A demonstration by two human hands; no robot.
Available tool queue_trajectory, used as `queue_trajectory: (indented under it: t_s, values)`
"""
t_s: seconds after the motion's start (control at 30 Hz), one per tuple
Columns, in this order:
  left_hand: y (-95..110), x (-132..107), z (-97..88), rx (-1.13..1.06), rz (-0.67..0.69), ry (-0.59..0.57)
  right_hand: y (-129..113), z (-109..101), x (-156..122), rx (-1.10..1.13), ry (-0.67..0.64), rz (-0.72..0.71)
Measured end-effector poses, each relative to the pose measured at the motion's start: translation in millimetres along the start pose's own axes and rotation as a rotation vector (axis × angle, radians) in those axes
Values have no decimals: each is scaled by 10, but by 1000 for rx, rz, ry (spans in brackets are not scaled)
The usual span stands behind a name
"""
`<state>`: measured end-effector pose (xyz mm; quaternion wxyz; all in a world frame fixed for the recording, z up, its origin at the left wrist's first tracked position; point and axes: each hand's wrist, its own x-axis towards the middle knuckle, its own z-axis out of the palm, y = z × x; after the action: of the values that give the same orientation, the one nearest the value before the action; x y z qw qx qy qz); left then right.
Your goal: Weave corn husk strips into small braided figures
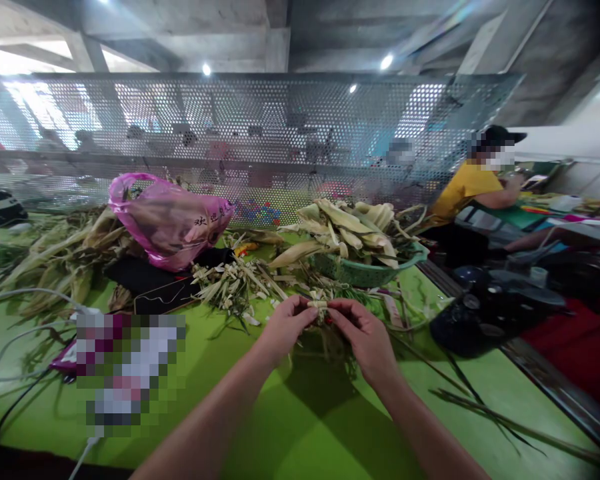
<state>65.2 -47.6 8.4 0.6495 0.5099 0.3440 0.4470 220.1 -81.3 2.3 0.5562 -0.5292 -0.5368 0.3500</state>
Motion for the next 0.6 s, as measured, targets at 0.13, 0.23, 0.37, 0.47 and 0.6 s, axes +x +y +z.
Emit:
queue_trajectory:
  t_s: [0.13,0.23,0.37,0.47,0.6]
  values:
    - [-44,19,-4,-8,4,-12,-33,2,-7,-50,11,27]
    - [-93,41,-21,38,55,-12,-60,14,-20,-3,-17,66]
    - [-94,43,-32,45,69,-29,-72,14,-22,75,-28,112]
    - [-52,21,-23,10,12,-32,-62,9,-18,118,2,106]
    - [-6,2,-12,-90,-12,21,-22,29,-16,193,-25,138]
